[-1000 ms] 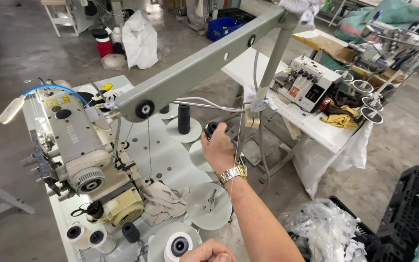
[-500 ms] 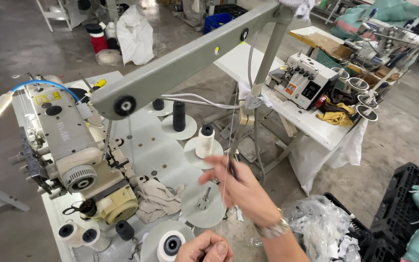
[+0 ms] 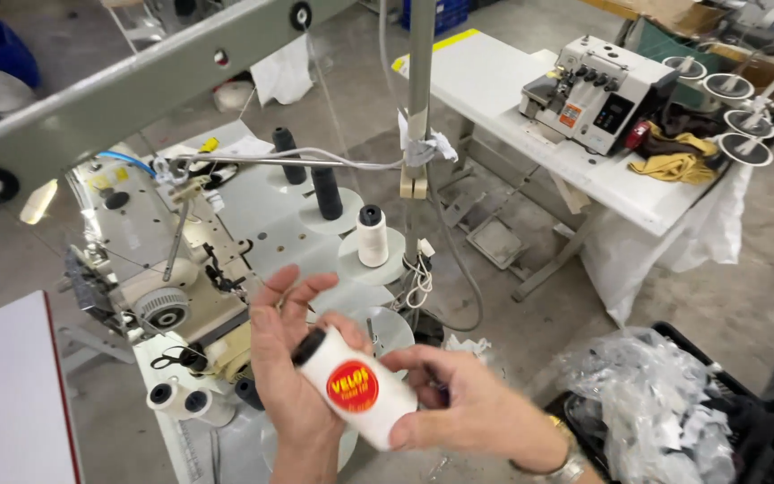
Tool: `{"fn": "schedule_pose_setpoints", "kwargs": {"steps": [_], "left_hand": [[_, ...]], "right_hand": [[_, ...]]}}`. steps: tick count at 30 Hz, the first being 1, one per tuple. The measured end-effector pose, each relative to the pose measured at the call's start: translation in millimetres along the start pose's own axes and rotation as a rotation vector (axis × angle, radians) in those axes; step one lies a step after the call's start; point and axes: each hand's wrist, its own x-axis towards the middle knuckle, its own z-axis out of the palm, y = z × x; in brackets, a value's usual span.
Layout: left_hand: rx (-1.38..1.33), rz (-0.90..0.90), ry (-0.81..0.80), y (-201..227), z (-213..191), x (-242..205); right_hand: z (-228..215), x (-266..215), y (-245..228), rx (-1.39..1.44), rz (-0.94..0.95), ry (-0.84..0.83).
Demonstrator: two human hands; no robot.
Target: The person handles white thread spools and uses scissors to cut the thread ends. They then thread the sewing machine by guiding the thread through the machine's guides and tension assembly.
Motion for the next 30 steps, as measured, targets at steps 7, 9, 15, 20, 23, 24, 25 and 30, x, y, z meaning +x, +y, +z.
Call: {"fn": "schedule_pose_setpoints", "kwargs": {"steps": [7,9,15,20,23,24,25,30], "left_hand": [[0.286,-0.243,0.238,-25.3,10.6,-26.6],[0.186,-0.443,0.239,-28.3,4.2,-31.3],[0.273,-0.428,0.262,-31.1,-11.6,-34.2],[0.353,-0.488,-0.031,-23.9,-10.3,-40.3],[0.466,-0.450,-0.203,-26.2,-16.0,-43.7],[0.524,-0.449,-0.198,-25.6,-14.7,-43.9],[0.524,-0.451,-0.198,-28.4,-21.8,-44.8],[-0.022,-0.506,-0.166,-28.6,-44.8,-41.4]], "right_hand": [[23.1,21.2,5.8,0.158,-0.211,0.299],[19.2,23.8,5.2,0.282,-0.315,0.237],[10.4,32.3,19.1,0.183,-0.171,0.402],[4.7,28.5,-1.2,0.159,-0.016,0.425],[-3.1,30.9,3.6,-0.085,0.031,0.414],[-6.3,32.9,5.6,-0.180,-0.006,0.406],[-10.4,36.3,7.6,-0.179,-0.004,0.407],[-39.6,49.4,22.4,-0.089,-0.198,0.582]]}}
